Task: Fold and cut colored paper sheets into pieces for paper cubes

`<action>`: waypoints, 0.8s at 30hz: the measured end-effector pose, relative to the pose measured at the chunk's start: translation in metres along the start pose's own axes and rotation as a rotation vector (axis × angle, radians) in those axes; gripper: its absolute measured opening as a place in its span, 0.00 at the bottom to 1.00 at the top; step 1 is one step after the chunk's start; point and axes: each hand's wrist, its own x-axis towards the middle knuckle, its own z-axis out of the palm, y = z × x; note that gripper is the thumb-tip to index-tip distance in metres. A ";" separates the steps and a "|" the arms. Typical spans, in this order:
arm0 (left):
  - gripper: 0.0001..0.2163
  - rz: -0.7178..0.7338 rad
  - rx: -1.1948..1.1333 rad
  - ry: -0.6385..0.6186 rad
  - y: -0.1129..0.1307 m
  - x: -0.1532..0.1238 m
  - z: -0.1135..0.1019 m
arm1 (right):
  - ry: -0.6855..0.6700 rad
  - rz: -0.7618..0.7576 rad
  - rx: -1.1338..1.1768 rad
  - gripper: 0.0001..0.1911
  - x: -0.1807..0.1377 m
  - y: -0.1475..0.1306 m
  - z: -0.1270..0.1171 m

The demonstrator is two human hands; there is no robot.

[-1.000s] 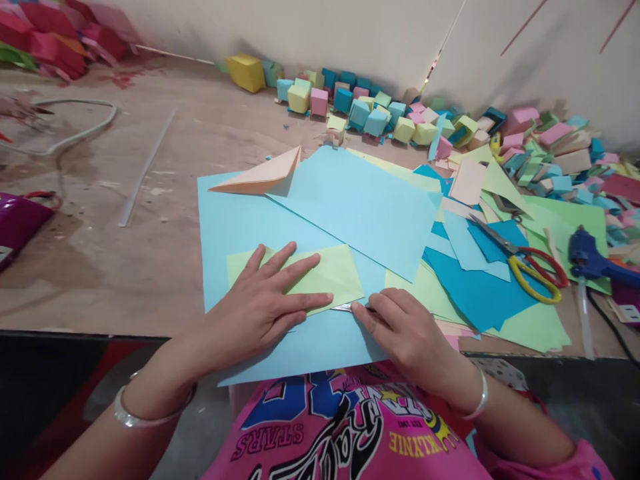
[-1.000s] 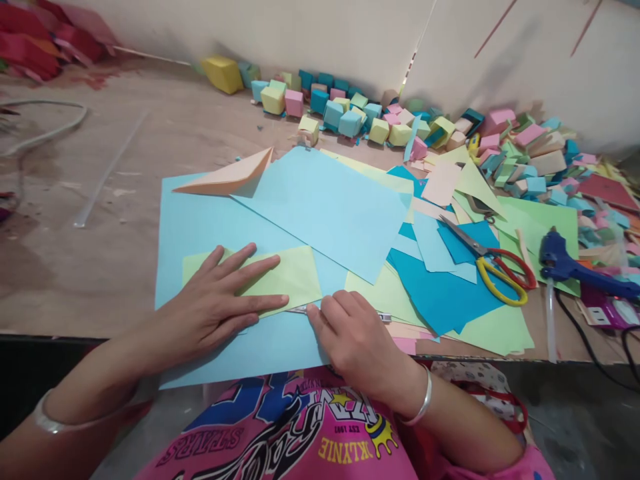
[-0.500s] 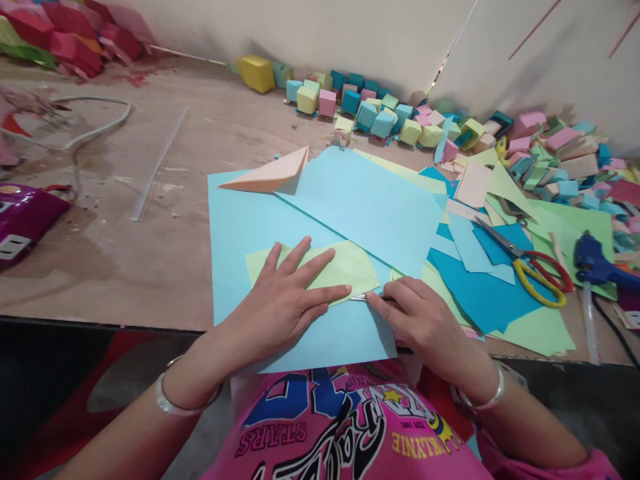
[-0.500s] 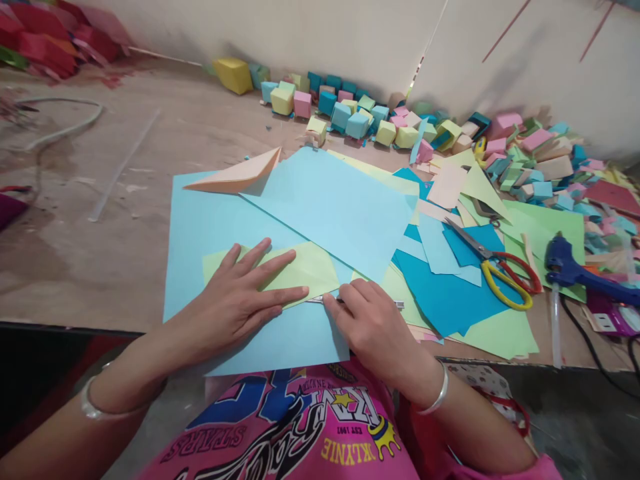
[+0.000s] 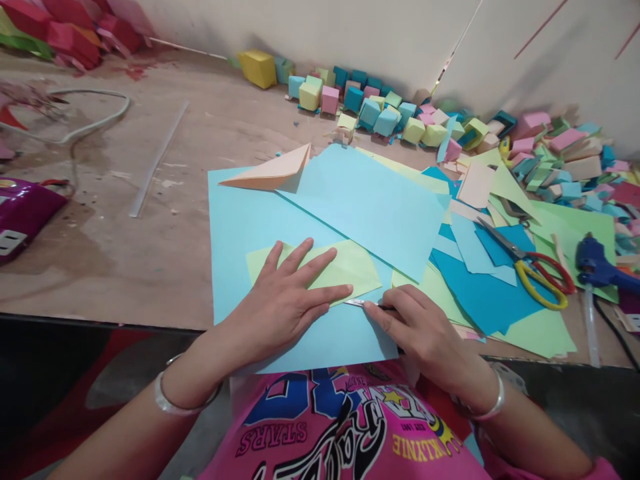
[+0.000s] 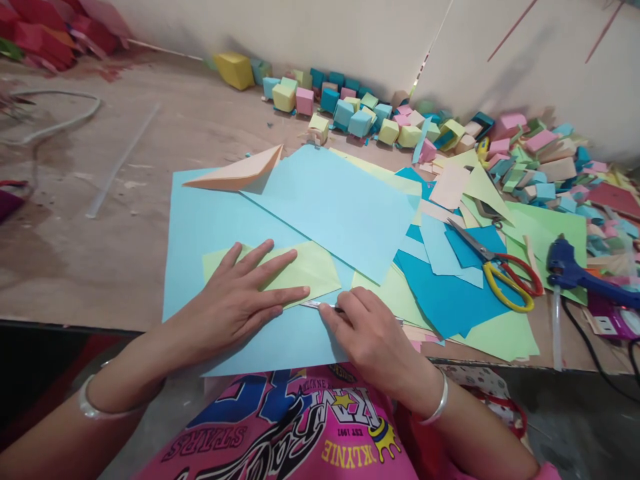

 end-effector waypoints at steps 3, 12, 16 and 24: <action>0.19 -0.009 -0.005 0.002 0.000 0.000 -0.001 | 0.001 -0.027 0.007 0.15 0.006 -0.006 0.003; 0.21 0.003 -0.033 0.043 -0.001 -0.001 0.003 | 0.009 -0.034 -0.024 0.13 0.013 -0.016 0.009; 0.20 0.028 -0.070 0.090 -0.005 -0.007 -0.005 | 0.008 -0.029 -0.002 0.14 0.014 -0.017 0.008; 0.18 0.103 -0.039 -0.068 -0.038 -0.022 -0.013 | 0.008 -0.026 0.036 0.16 0.011 -0.015 0.010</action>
